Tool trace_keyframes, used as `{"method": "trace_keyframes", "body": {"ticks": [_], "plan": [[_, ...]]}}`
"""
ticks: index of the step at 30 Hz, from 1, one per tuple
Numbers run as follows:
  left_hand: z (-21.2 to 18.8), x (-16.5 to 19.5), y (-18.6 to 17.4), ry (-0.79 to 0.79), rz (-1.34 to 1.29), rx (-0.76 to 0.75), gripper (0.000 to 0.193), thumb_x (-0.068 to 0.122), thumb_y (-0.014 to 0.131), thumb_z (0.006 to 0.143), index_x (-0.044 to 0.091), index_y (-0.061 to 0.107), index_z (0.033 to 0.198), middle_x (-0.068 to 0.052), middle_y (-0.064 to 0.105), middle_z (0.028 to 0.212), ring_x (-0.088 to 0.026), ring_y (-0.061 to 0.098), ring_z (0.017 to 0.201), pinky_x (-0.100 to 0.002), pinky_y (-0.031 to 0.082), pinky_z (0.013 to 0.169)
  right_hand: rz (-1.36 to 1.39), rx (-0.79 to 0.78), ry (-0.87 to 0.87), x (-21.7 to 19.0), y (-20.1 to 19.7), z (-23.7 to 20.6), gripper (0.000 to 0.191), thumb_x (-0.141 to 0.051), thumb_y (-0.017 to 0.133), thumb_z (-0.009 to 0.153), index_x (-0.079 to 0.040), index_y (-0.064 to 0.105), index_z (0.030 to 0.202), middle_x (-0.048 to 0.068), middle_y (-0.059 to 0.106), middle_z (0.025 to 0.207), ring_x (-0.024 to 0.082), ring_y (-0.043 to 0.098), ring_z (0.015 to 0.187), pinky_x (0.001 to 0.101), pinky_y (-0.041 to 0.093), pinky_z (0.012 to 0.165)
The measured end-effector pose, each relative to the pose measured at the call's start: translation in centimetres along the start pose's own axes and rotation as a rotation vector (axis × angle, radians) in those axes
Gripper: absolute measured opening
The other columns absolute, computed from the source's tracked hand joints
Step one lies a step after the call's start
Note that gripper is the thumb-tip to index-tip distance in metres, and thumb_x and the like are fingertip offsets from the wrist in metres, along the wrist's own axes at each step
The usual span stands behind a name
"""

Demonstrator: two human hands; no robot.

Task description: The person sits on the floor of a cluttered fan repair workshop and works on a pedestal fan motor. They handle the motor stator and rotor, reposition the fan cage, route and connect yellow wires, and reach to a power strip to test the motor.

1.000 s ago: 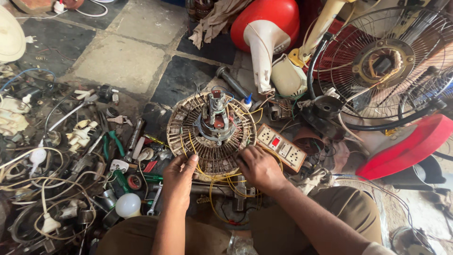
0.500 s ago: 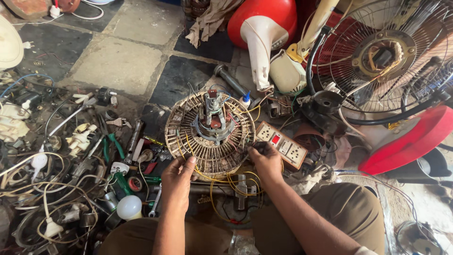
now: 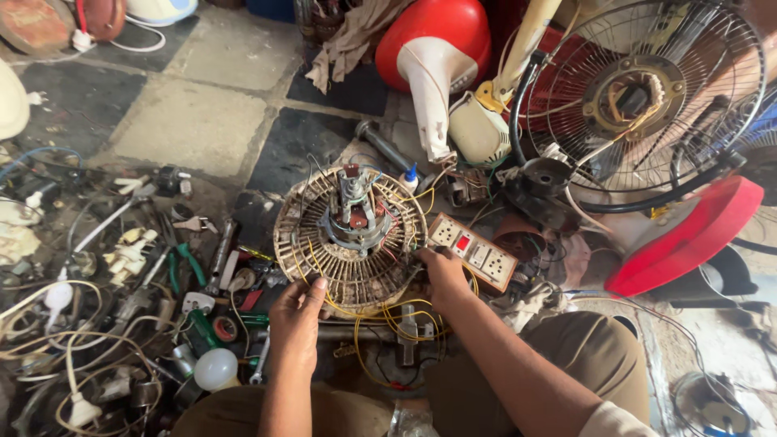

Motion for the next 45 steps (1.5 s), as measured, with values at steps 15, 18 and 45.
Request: {"method": "trace_keyframes", "body": {"ticks": [15, 18, 45], "plan": [[-0.1, 0.0, -1.1, -0.002, 0.032, 0.033, 0.019, 0.021, 0.075, 0.091, 0.004, 0.074, 0.098, 0.001, 0.067, 0.083, -0.007, 0.054, 0.068, -0.026, 0.045, 0.058, -0.200, -0.079, -0.213, -1.5, 0.2, -2.8, 0.050, -0.011, 0.078, 0.082, 0.003, 0.052, 0.122, 0.016, 0.069, 0.105, 0.022, 0.070, 0.083, 0.0360, 0.060, 0.065], [-0.2, 0.0, -1.1, 0.007, 0.039, 0.029, 0.018, 0.021, 0.074, 0.092, 0.003, 0.074, 0.098, 0.001, 0.066, 0.083, -0.007, 0.054, 0.067, -0.026, 0.045, 0.058, -0.317, -0.103, -0.370, -1.8, 0.1, -3.1, 0.071, -0.013, 0.085, 0.080, 0.005, 0.042, 0.133, 0.017, 0.067, 0.120, 0.022, 0.069, 0.104, 0.0353, 0.059, 0.085], [0.7, -1.3, -1.9, 0.005, 0.070, 0.074, 0.021, 0.024, 0.075, 0.091, 0.003, 0.071, 0.093, 0.002, 0.065, 0.080, -0.008, 0.054, 0.068, -0.027, 0.044, 0.059, -1.470, -0.191, -0.995, -5.5, 6.7, -10.1, 0.024, -0.025, 0.065, 0.094, -0.013, 0.065, 0.115, 0.017, 0.059, 0.104, 0.038, 0.067, 0.089, 0.0492, 0.054, 0.075]]}}
Point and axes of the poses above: each hand's wrist, its own z-axis towards the middle knuckle, its own y-axis out of the palm, x = y × z, the point moved 5 cm from there along z, towards the middle knuckle
